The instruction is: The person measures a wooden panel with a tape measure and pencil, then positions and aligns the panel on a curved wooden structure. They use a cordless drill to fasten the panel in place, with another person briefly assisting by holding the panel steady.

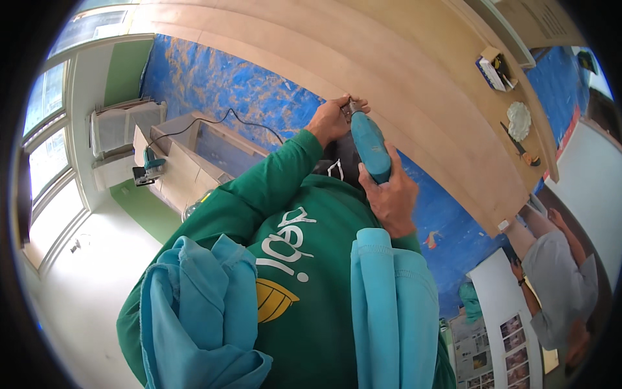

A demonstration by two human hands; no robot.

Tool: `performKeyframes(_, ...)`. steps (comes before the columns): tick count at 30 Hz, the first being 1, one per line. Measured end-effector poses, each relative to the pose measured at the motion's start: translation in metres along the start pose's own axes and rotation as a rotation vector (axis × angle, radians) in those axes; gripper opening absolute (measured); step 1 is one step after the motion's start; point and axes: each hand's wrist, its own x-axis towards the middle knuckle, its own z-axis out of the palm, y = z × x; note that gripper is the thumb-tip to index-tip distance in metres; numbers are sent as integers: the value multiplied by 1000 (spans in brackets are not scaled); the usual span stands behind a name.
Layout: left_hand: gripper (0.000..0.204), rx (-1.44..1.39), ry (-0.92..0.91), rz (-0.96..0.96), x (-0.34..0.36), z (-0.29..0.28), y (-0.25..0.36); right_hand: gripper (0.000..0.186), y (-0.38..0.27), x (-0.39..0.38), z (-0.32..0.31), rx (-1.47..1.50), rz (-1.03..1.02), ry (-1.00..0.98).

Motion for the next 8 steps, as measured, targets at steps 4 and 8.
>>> performKeyframes(4, 31, -5, 18, 34, 56, -27, 17, 65, 6, 56, 30, -184, -52, -67)
performKeyframes(8, 35, 32, 123, 39, 77, -8, 45, 69, 8, 95, 45, -115, -7, -86)
